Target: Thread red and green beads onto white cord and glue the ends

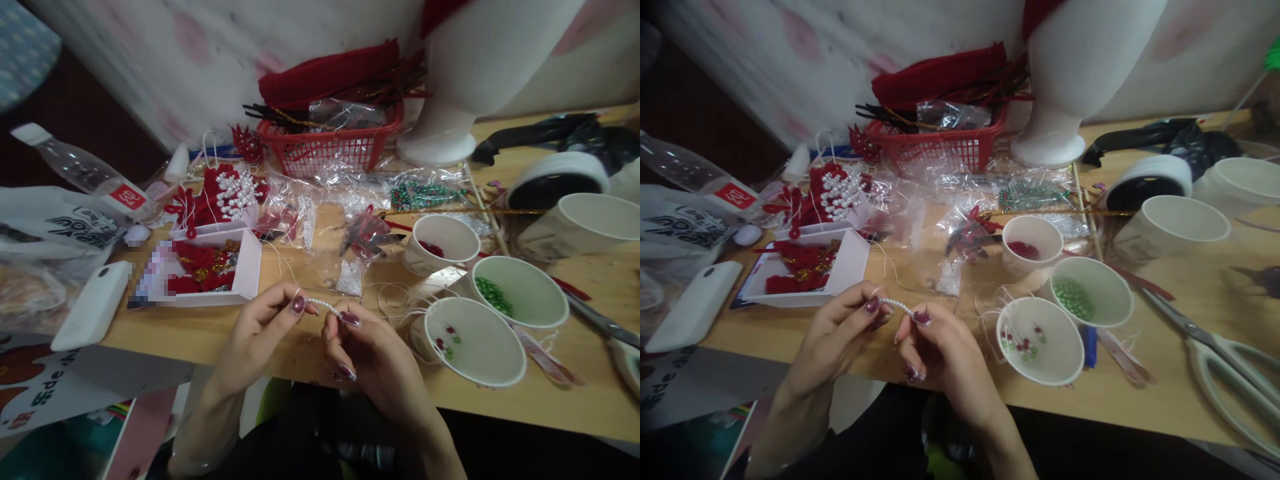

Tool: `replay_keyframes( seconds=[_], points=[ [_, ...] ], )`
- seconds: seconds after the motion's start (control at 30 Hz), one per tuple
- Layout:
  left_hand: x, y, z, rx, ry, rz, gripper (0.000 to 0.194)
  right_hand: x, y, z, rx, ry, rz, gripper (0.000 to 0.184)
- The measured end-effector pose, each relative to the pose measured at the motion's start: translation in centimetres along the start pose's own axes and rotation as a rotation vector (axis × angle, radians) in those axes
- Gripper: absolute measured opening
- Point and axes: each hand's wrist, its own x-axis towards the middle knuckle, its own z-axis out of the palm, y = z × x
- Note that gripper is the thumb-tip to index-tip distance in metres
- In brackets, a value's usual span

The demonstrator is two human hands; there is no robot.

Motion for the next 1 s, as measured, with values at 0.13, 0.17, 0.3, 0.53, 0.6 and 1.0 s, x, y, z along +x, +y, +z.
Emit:
replay_keyframes(
  seconds=[0.13, 0.17, 0.3, 0.53, 0.6, 1.0],
  points=[
    [0.01, 0.06, -0.04, -0.008, 0.0, 0.004, 0.025, -0.07, -0.06, 0.08, -0.005, 0.005, -0.006, 0.024],
    [-0.01, 0.04, -0.1, -0.01, -0.006, 0.006, 0.024, -0.04, -0.09, 0.08, -0.003, 0.006, -0.01, 0.024],
    [-0.13, -0.09, -0.34, -0.009, -0.048, 0.004, 0.021, 0.02, -0.1, -0.02, 0.008, -0.008, -0.014, 0.025],
    [-0.18, 0.04, -0.25, -0.022, -0.063, -0.002, 0.019, -0.09, 0.0, 0.02, 0.023, -0.012, -0.018, 0.025],
    [-0.2, 0.04, -0.3, -0.013, -0.072, -0.006, 0.02, -0.04, -0.05, 0.1, 0.021, -0.014, -0.02, 0.025],
    [-0.45, -0.31, -0.73, -0.076, -0.137, -0.017, 0.017, -0.11, 0.21, -0.23, 0.026, -0.043, -0.03, 0.025]
  ],
)
